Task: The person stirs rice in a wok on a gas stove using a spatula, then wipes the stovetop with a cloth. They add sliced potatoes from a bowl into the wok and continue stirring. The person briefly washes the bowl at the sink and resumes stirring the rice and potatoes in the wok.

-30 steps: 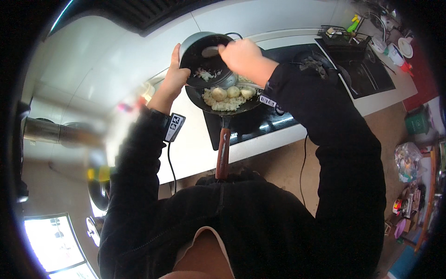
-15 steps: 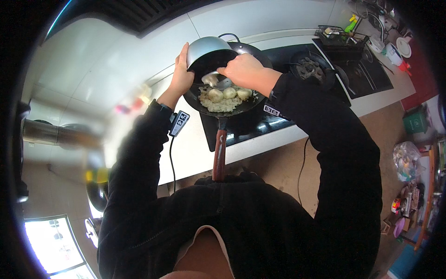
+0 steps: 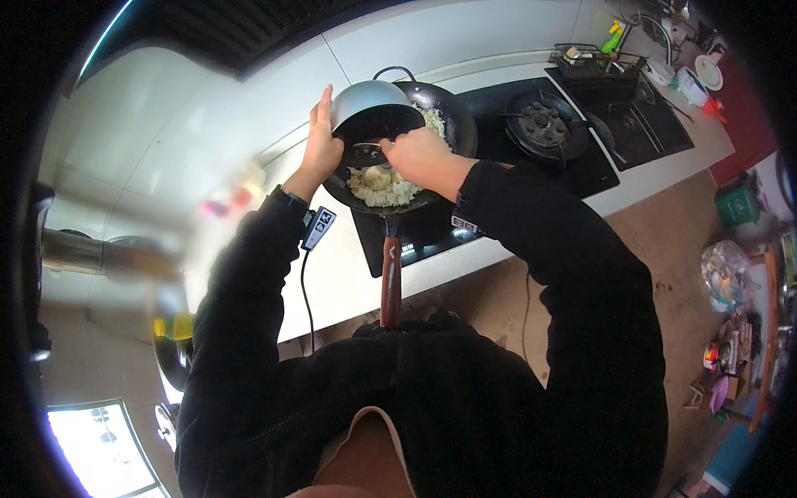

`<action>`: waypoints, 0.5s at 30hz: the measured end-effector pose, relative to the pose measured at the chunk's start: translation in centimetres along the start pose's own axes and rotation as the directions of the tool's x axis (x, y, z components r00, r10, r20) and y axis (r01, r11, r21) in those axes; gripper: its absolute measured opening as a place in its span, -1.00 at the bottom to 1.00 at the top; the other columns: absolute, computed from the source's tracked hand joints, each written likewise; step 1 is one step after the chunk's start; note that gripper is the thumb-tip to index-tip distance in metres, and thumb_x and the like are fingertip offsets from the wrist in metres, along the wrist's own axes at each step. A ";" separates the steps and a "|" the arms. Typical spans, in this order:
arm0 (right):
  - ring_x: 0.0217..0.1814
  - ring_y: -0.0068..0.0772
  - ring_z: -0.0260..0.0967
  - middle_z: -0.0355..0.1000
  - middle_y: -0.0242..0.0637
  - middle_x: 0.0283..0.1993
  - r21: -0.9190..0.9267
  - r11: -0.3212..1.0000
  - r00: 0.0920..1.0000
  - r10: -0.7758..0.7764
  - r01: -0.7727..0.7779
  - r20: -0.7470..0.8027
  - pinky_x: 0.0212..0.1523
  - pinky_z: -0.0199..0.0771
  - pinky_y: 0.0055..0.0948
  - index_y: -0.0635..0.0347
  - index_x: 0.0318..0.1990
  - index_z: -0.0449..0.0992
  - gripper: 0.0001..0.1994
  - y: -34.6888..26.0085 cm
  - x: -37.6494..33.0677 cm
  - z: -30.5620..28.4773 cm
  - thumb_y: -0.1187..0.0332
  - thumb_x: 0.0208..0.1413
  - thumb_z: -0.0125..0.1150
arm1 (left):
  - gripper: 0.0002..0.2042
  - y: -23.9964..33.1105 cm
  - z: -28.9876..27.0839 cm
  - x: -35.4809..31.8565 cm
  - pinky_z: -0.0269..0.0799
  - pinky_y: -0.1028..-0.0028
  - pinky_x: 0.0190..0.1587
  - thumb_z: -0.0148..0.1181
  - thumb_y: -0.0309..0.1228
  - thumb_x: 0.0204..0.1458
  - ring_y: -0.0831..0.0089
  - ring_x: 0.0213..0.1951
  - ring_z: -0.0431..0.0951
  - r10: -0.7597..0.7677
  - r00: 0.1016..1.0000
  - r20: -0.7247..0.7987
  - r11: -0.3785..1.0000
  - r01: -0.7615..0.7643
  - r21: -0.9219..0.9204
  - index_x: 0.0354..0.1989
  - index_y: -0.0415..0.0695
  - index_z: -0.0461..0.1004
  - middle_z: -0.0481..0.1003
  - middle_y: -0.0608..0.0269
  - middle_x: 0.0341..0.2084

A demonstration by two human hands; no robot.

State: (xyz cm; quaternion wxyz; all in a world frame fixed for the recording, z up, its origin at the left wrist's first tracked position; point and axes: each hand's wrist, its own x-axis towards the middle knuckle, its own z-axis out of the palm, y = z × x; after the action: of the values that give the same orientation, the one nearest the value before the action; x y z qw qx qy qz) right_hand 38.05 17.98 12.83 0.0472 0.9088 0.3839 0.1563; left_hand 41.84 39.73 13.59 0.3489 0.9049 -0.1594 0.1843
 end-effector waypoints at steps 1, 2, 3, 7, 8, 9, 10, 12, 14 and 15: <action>-0.43 -0.24 0.55 0.54 -0.24 -0.41 0.006 1.000 1.000 -0.006 0.006 -0.010 -0.44 0.53 -0.32 0.14 0.01 0.48 -0.66 0.1 -0.6 -0.1 0.38 0.04 0.08 | -0.07 -0.1 0.2 -0.2 0.29 0.20 0.23 -0.09 -0.84 -0.25 -0.17 0.19 0.29 0.023 0.999 0.023 1.000 -0.023 -0.019 0.43 0.01 -0.10 0.07 -0.16 0.26; -0.43 -0.24 0.56 0.54 -0.23 -0.42 0.033 0.999 0.999 -0.036 0.037 -0.009 -0.43 0.53 -0.30 0.17 -0.06 0.51 -0.71 0.5 -0.8 -0.3 0.37 0.04 0.09 | -0.07 -0.3 0.2 -0.3 0.29 0.20 0.22 -0.08 -0.84 -0.25 -0.16 0.19 0.29 0.032 0.999 0.001 0.999 -0.032 0.006 0.43 0.02 -0.09 0.07 -0.15 0.27; -0.44 -0.24 0.56 0.54 -0.24 -0.42 -0.005 1.000 0.999 0.006 -0.006 -0.044 -0.44 0.53 -0.30 0.17 -0.05 0.51 -0.70 0.8 -0.9 -0.5 0.37 0.04 0.09 | -0.08 -0.4 0.4 -0.3 0.30 0.21 0.22 -0.08 -0.84 -0.25 -0.16 0.19 0.29 0.057 0.998 -0.003 0.998 -0.057 0.022 0.42 0.02 -0.08 0.08 -0.13 0.27; -0.46 -0.28 0.54 0.50 -0.29 -0.42 -0.121 0.969 0.971 0.197 -0.214 -0.139 -0.49 0.51 -0.36 0.09 0.11 0.46 -0.58 1.3 0.7 -1.3 0.38 0.04 0.10 | -0.09 -0.5 0.6 -0.1 0.31 0.20 0.22 -0.05 -0.84 -0.25 -0.14 0.20 0.29 0.099 0.995 0.019 0.995 -0.100 0.012 0.41 0.04 -0.04 0.08 -0.10 0.29; -0.46 -0.27 0.54 0.50 -0.28 -0.42 -0.120 0.969 0.974 0.205 -0.215 -0.092 -0.50 0.51 -0.36 0.10 0.11 0.46 -0.59 0.7 1.0 -1.3 0.38 0.05 0.10 | -0.09 -0.5 0.5 0.0 0.31 0.20 0.22 -0.05 -0.84 -0.25 -0.14 0.20 0.29 0.125 0.992 0.004 0.992 -0.125 -0.006 0.41 0.05 -0.04 0.08 -0.10 0.29; -0.45 -0.27 0.54 0.51 -0.28 -0.42 -0.125 0.966 0.972 0.218 -0.227 -0.083 -0.50 0.50 -0.36 0.11 0.11 0.46 -0.59 0.4 1.3 -1.4 0.38 0.05 0.09 | -0.09 -0.5 0.4 0.1 0.31 0.20 0.22 -0.04 -0.84 -0.25 -0.15 0.20 0.28 0.108 0.994 0.024 0.994 -0.108 -0.001 0.41 0.05 -0.03 0.08 -0.10 0.29; -0.45 -0.26 0.54 0.51 -0.28 -0.42 -0.123 0.973 0.980 0.186 -0.193 -0.065 -0.50 0.50 -0.35 0.11 0.12 0.46 -0.58 -0.5 1.1 -1.4 0.38 0.05 0.09 | -0.09 -0.6 0.3 0.2 0.30 0.19 0.23 -0.04 -0.84 -0.25 -0.16 0.21 0.27 0.117 0.993 0.013 0.993 -0.117 0.002 0.41 0.05 -0.03 0.07 -0.11 0.29; -0.44 -0.26 0.54 0.50 -0.31 -0.47 -0.048 0.993 0.993 0.113 -0.112 0.027 -0.50 0.49 -0.34 0.09 0.12 0.46 -0.58 -1.9 0.5 -1.3 0.37 0.05 0.09 | -0.09 -0.9 0.1 0.3 0.30 0.19 0.23 -0.02 -0.84 -0.25 -0.17 0.22 0.25 0.147 0.989 -0.019 0.988 -0.146 0.052 0.40 0.06 -0.02 0.07 -0.11 0.30; -0.44 -0.27 0.54 0.50 -0.32 -0.48 -0.118 0.984 0.988 0.142 -0.135 0.058 -0.51 0.49 -0.34 0.09 0.12 0.46 -0.58 -2.7 -0.1 -1.3 0.38 0.04 0.09 | -0.09 -1.2 -0.3 0.4 0.29 0.18 0.24 -0.01 -0.84 -0.24 -0.19 0.23 0.23 0.168 0.985 -0.045 0.976 -0.160 0.150 0.40 0.07 -0.02 0.06 -0.12 0.30; -0.45 -0.27 0.54 0.50 -0.32 -0.48 -0.115 0.984 0.976 0.150 -0.133 0.157 -0.51 0.49 -0.34 0.09 0.11 0.46 -0.58 -3.1 -0.2 -1.2 0.38 0.04 0.09 | -0.09 -1.2 -0.5 0.4 0.26 0.20 0.27 -0.03 -0.85 -0.24 -0.16 0.25 0.22 0.185 0.981 -0.055 0.977 -0.177 0.115 0.40 0.06 -0.02 0.07 -0.12 0.29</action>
State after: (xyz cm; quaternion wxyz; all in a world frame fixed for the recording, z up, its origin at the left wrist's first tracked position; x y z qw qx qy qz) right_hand 35.40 19.99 13.26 0.1150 0.9399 0.3044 0.1033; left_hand 42.63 40.85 13.40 0.2855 0.8979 -0.2193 0.2533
